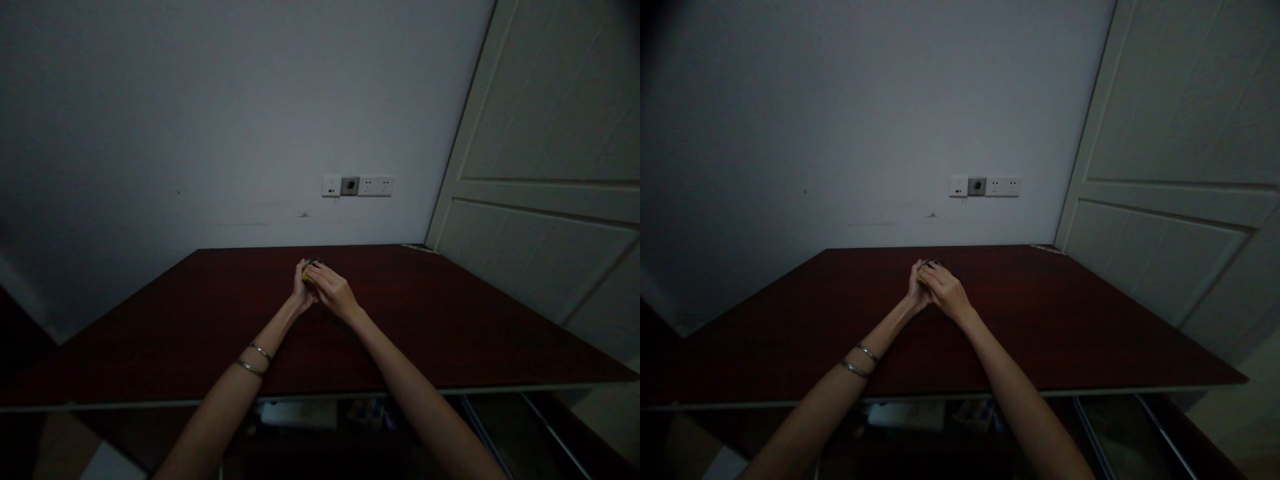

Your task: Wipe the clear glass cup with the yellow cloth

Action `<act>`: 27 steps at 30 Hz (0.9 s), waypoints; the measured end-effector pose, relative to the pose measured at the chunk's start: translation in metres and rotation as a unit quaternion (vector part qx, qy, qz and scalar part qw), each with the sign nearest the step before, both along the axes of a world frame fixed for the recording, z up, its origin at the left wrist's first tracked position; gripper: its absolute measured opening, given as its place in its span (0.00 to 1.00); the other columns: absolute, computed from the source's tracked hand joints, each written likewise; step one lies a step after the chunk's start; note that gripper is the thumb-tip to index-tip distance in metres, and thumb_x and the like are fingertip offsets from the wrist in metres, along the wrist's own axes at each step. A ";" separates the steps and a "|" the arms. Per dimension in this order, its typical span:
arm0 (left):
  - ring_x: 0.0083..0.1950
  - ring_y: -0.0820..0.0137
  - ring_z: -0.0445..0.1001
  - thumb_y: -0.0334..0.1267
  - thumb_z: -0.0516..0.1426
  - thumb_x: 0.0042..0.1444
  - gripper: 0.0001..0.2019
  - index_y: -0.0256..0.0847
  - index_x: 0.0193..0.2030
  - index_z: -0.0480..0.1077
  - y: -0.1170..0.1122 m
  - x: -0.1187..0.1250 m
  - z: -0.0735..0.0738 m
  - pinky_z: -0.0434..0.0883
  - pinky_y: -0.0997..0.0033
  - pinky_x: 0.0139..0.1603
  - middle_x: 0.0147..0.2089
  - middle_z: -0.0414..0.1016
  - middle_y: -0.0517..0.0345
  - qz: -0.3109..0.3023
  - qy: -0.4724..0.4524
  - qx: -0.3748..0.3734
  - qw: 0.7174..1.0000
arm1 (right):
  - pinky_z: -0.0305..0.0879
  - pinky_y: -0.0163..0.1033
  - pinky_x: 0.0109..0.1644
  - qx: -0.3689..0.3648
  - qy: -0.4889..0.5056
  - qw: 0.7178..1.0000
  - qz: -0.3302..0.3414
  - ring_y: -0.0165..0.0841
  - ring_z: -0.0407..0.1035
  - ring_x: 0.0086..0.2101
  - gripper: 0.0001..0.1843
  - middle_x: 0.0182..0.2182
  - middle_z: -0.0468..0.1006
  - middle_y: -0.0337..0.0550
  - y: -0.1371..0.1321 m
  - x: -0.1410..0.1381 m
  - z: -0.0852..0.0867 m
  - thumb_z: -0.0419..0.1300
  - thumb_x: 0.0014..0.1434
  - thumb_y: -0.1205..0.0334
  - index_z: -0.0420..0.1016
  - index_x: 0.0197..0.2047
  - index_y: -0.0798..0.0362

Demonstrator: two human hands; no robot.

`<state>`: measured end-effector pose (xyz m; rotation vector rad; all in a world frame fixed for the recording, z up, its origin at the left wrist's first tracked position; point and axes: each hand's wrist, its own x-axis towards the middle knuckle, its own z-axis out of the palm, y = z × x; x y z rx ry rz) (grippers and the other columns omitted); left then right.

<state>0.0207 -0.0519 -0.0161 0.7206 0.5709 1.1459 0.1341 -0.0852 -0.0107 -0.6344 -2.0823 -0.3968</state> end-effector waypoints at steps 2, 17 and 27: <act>0.25 0.71 0.71 0.57 0.48 0.48 0.23 0.36 0.30 0.69 0.003 -0.003 0.002 0.67 0.74 0.24 0.25 0.73 0.54 0.036 -0.075 0.011 0.996 | 0.57 0.47 0.59 0.003 -0.021 1.000 0.005 0.36 0.54 0.57 0.23 0.52 0.68 0.47 0.000 -0.004 -0.002 0.48 0.56 0.73 0.63 0.55 0.53; 0.08 0.80 0.48 0.67 0.39 0.45 0.32 0.37 0.26 0.65 0.003 -0.011 -0.001 0.50 0.78 0.07 0.15 0.64 0.57 -0.136 0.073 0.057 0.986 | 0.60 0.47 0.57 -0.019 0.127 0.991 -0.026 0.35 0.59 0.55 0.21 0.50 0.70 0.48 0.011 0.014 -0.003 0.47 0.57 0.73 0.66 0.53 0.53; 0.08 0.79 0.49 0.66 0.39 0.47 0.30 0.38 0.21 0.62 0.006 -0.009 -0.006 0.54 0.75 0.07 0.12 0.58 0.62 -0.092 0.191 0.052 0.976 | 0.59 0.50 0.58 -0.011 0.089 0.996 0.000 0.36 0.56 0.56 0.24 0.52 0.69 0.45 0.004 0.007 -0.001 0.48 0.56 0.74 0.63 0.55 0.50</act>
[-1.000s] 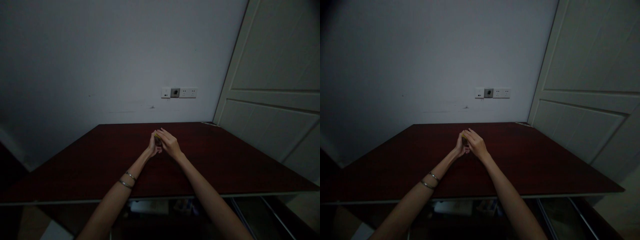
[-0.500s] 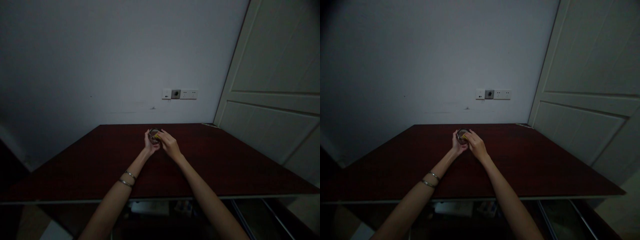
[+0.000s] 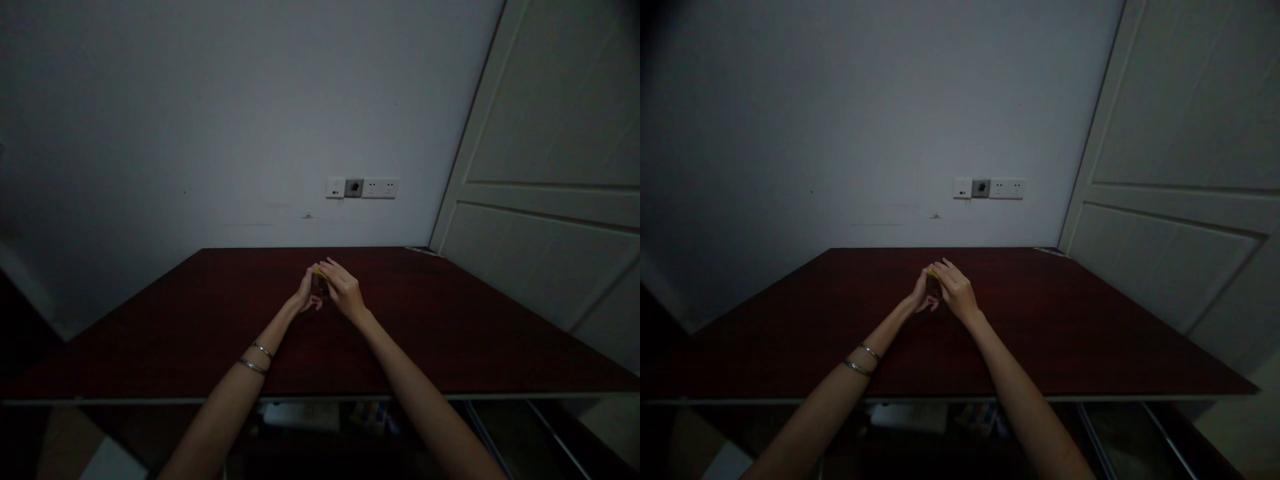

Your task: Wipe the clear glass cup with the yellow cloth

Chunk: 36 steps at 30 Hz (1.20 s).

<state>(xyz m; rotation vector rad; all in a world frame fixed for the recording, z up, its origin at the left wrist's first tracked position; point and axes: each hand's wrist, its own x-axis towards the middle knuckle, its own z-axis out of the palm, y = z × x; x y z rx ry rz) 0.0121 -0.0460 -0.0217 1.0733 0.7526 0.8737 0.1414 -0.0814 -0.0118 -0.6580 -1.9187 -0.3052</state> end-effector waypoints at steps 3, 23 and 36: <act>0.08 0.75 0.55 0.65 0.41 0.47 0.30 0.38 0.26 0.66 0.002 0.000 -0.004 0.54 0.75 0.08 0.12 0.59 0.62 0.018 -0.013 -0.005 1.000 | 0.58 0.50 0.58 0.013 -0.053 0.998 0.018 0.36 0.55 0.57 0.24 0.52 0.68 0.46 -0.004 -0.006 0.000 0.48 0.56 0.73 0.62 0.56 0.51; 0.10 0.78 0.53 0.65 0.40 0.46 0.31 0.37 0.26 0.67 -0.001 -0.012 0.007 0.51 0.78 0.09 0.15 0.63 0.58 0.042 -0.181 -0.051 0.981 | 0.59 0.51 0.57 0.021 -0.031 0.999 0.003 0.37 0.55 0.57 0.23 0.51 0.69 0.47 0.001 -0.005 -0.004 0.48 0.56 0.74 0.64 0.54 0.51; 0.08 0.81 0.47 0.63 0.39 0.49 0.31 0.35 0.26 0.65 -0.004 -0.008 0.006 0.56 0.77 0.07 0.14 0.62 0.60 -0.095 -0.010 0.029 0.995 | 0.67 0.43 0.49 -0.065 0.168 0.984 0.017 0.34 0.70 0.43 0.14 0.41 0.76 0.45 0.006 0.006 0.004 0.50 0.58 0.64 0.72 0.45 0.51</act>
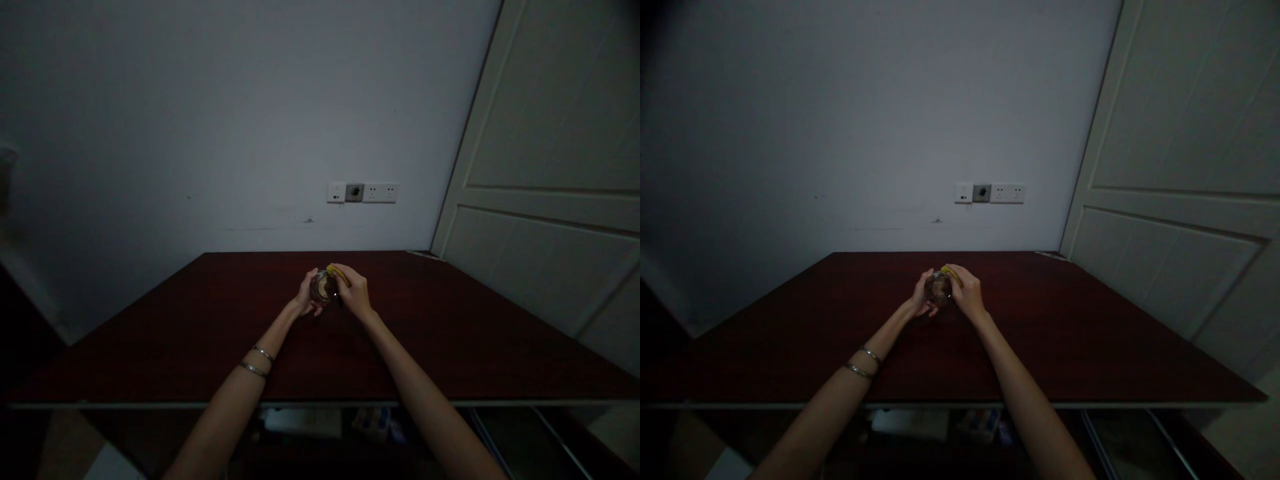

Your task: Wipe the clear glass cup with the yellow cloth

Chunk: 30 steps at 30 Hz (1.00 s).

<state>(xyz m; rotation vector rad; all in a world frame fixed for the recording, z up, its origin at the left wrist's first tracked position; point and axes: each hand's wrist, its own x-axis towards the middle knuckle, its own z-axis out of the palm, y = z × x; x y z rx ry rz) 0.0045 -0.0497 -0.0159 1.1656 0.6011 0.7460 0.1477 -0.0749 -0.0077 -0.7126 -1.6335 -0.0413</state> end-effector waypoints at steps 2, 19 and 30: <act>0.08 0.81 0.47 0.63 0.39 0.49 0.31 0.35 0.25 0.65 0.001 0.000 -0.001 0.56 0.77 0.07 0.13 0.62 0.59 0.000 0.015 0.005 1.000 | 0.67 0.42 0.49 -0.002 -0.008 1.000 -0.002 0.34 0.70 0.42 0.14 0.41 0.76 0.45 -0.001 0.000 -0.001 0.50 0.57 0.65 0.72 0.44 0.51; 0.12 0.73 0.60 0.61 0.45 0.49 0.28 0.37 0.36 0.69 0.010 0.006 -0.015 0.55 0.75 0.10 0.15 0.63 0.60 0.111 -0.018 -0.024 0.993 | 0.57 0.51 0.58 0.108 -0.289 0.951 -0.018 0.39 0.59 0.54 0.21 0.47 0.72 0.49 -0.012 -0.016 -0.006 0.51 0.53 0.73 0.67 0.50 0.54; 0.26 0.71 0.72 0.52 0.50 0.49 0.21 0.33 0.27 0.70 0.003 0.003 0.009 0.69 0.74 0.29 0.25 0.73 0.54 0.192 -0.310 -0.120 0.924 | 0.57 0.49 0.58 0.155 -0.290 0.944 0.004 0.37 0.51 0.59 0.20 0.49 0.71 0.51 -0.011 -0.028 -0.012 0.46 0.56 0.76 0.67 0.51 0.58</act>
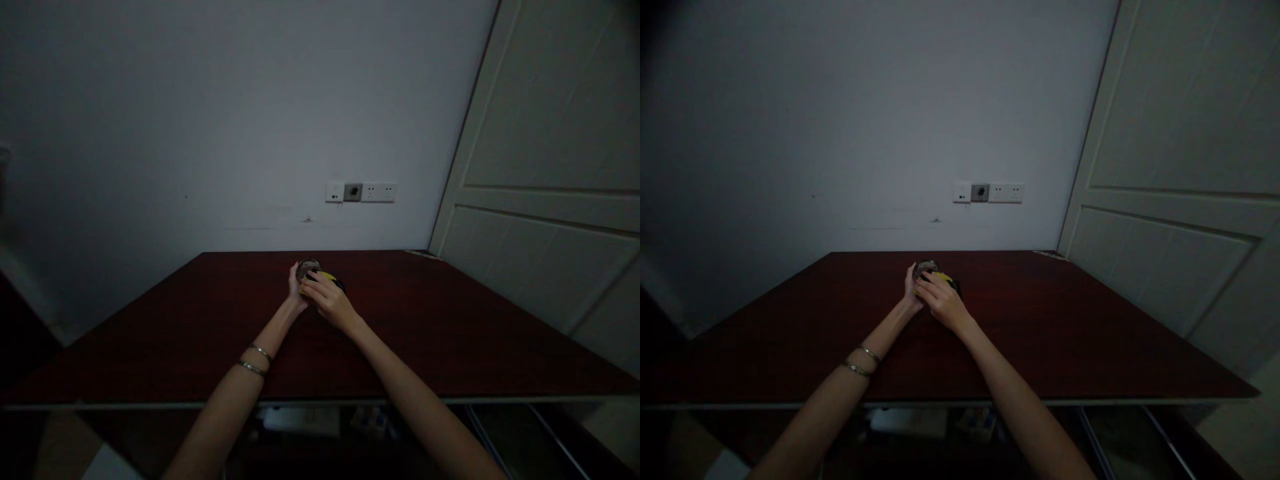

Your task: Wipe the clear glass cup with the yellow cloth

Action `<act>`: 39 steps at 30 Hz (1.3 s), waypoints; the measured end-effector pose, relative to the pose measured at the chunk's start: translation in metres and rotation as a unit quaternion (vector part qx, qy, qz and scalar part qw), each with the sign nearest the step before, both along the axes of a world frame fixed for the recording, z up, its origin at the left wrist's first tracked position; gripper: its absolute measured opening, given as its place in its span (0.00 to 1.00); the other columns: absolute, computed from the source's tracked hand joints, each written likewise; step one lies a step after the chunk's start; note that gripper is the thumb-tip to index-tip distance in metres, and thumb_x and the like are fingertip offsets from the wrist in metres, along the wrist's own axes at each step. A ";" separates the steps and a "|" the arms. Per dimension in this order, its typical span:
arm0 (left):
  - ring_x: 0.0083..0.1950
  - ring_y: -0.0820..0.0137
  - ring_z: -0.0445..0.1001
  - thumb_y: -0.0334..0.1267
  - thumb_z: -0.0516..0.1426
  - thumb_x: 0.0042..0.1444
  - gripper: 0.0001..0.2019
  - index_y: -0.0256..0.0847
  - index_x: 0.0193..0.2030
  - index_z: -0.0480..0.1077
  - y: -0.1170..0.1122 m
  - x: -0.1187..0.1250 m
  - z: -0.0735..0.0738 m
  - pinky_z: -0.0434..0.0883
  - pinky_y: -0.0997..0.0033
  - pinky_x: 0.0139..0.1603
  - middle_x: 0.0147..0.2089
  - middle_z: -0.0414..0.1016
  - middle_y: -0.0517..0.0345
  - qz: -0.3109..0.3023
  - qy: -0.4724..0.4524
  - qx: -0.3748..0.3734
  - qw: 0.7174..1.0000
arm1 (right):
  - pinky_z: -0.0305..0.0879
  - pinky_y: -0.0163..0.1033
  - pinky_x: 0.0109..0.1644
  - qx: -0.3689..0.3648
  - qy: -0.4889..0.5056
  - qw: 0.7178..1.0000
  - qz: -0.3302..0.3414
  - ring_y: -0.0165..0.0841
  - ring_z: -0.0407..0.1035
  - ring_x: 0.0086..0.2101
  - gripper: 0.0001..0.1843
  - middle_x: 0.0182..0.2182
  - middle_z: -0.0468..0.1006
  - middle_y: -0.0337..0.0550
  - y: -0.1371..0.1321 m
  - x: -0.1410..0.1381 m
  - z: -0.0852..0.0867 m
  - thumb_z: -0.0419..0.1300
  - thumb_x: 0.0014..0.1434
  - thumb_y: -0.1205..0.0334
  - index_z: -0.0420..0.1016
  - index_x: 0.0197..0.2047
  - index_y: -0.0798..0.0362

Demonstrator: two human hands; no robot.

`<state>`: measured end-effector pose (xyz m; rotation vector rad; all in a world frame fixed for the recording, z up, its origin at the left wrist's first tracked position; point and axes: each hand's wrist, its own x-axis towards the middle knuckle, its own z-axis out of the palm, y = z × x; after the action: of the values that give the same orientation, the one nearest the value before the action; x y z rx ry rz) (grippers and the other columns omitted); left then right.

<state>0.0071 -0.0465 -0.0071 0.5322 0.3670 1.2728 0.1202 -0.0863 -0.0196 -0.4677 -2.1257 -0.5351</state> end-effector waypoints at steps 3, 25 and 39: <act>0.25 0.70 0.72 0.52 0.49 0.50 0.21 0.33 0.29 0.71 0.003 -0.001 -0.003 0.68 0.74 0.25 0.25 0.74 0.53 0.017 0.007 0.007 1.000 | 0.57 0.50 0.58 -0.007 0.017 1.000 -0.001 0.37 0.50 0.59 0.22 0.51 0.69 0.50 0.003 0.004 -0.002 0.45 0.56 0.76 0.64 0.53 0.56; 0.08 0.80 0.49 0.65 0.38 0.47 0.32 0.36 0.24 0.65 -0.002 0.003 -0.013 0.58 0.74 0.07 0.14 0.64 0.57 -0.160 0.276 0.108 0.942 | 0.63 0.44 0.54 -0.131 0.286 0.949 -0.035 0.34 0.67 0.47 0.17 0.45 0.74 0.48 0.016 0.021 -0.001 0.49 0.57 0.70 0.70 0.48 0.53; 0.10 0.75 0.58 0.61 0.40 0.52 0.29 0.37 0.29 0.67 -0.002 0.010 -0.023 0.57 0.76 0.10 0.13 0.62 0.60 -0.083 0.304 0.085 0.945 | 0.59 0.50 0.57 -0.045 0.095 0.994 -0.017 0.37 0.58 0.55 0.23 0.49 0.70 0.49 0.004 0.015 0.003 0.49 0.55 0.73 0.64 0.54 0.53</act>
<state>0.0168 -0.0484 -0.0300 1.0873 0.7121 0.9596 0.1350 -0.0823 -0.0162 -0.5829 -1.9670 -0.3991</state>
